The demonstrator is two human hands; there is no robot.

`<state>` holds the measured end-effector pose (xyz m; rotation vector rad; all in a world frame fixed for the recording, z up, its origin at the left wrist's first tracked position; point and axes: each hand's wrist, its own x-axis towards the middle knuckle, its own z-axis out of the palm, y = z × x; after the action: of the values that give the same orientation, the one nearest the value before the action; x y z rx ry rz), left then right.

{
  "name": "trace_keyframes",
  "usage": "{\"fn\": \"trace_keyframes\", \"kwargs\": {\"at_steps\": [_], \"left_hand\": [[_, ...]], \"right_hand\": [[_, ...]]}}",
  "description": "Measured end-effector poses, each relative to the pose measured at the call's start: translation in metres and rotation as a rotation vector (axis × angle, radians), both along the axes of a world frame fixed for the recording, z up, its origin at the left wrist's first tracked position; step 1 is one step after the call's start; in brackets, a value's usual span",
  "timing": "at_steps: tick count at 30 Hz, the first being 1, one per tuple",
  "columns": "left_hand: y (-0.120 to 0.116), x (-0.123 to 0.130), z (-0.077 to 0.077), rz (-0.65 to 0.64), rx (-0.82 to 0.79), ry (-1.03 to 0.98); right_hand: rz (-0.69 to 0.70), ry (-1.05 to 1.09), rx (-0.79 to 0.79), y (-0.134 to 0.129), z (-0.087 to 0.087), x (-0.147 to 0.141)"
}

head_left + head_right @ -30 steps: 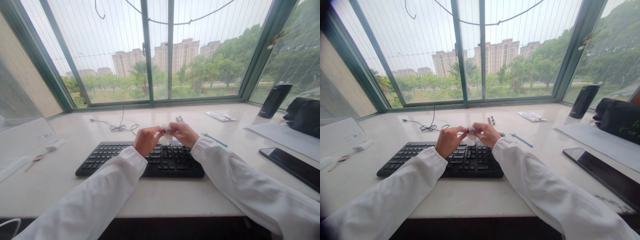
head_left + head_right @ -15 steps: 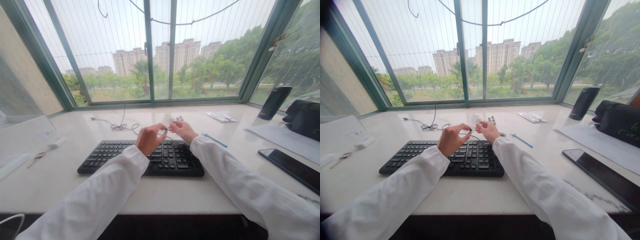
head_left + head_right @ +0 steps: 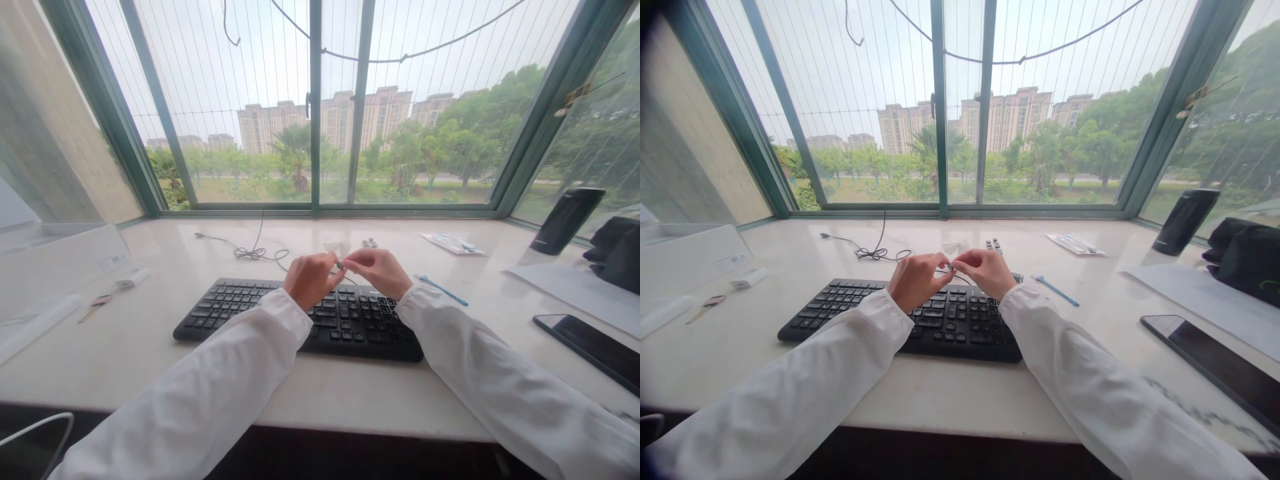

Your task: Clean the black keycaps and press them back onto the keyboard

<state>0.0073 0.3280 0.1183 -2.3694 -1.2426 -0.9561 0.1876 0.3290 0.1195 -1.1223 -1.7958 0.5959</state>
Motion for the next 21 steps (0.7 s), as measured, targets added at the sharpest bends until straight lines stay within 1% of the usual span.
{"fn": "trace_keyframes", "kwargs": {"at_steps": [5, 10, 13, 17, 21], "left_hand": [[-0.002, 0.0, 0.002, -0.046, 0.017, -0.013], [-0.002, -0.002, 0.002, -0.089, 0.018, -0.018], [-0.003, -0.002, 0.0, -0.124, 0.006, -0.033], [-0.007, 0.002, -0.001, -0.179, -0.018, -0.04], [-0.016, 0.008, -0.002, -0.179, -0.038, 0.012]], "right_hand": [[0.053, 0.028, -0.077, 0.002, 0.001, 0.007], [0.147, 0.035, -0.189, -0.003, 0.011, 0.01], [0.165, -0.005, -0.25, -0.006, 0.017, 0.015], [0.18, -0.136, -0.375, -0.01, 0.022, 0.04], [0.091, -0.175, -0.519, -0.013, 0.017, 0.07]]}}
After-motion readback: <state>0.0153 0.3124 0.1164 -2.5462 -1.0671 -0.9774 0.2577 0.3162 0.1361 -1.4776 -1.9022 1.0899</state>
